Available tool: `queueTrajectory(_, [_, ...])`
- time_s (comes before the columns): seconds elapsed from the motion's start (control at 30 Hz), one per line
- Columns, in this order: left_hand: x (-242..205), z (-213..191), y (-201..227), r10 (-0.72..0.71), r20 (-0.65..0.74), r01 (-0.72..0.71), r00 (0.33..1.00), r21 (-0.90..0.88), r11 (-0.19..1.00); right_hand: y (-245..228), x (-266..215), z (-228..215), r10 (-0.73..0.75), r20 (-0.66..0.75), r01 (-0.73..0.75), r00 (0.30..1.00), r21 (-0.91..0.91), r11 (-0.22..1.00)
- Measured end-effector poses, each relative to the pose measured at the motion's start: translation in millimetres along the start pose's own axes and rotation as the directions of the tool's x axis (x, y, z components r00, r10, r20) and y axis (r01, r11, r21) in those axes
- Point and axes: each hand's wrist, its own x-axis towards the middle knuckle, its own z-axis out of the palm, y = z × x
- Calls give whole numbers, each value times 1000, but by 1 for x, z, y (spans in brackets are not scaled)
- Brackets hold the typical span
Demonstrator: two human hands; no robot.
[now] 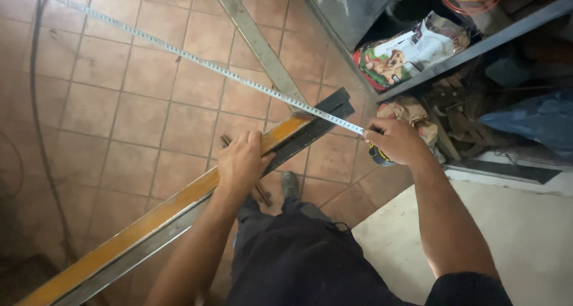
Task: Measuring metal frames using a tape measure
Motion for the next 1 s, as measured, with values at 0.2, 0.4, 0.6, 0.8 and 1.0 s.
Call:
queueTrajectory(0.2, [0,-4,-3,24,-33,-27,999,-96,995,-7,-3,-2,30,8,-30,1000,11,999])
queueTrajectory(0.4, [1,-1,-3,31,-54,-34,998,-59,998,8,12,6,62,7,-63,998,28,998])
queueTrajectory(0.6, [1,-10,-1,23,-36,-26,999,-98,995,3,6,4,21,4,-21,1000,3,1000])
queueTrajectory(0.8, [0,-4,-2,23,-53,-24,998,-31,999,-2,0,2,-6,13,7,1000,-28,1000])
queueTrajectory(1.0, [0,-5,-2,31,-22,-32,999,-28,999,-4,-1,3,38,2,-38,999,-20,999])
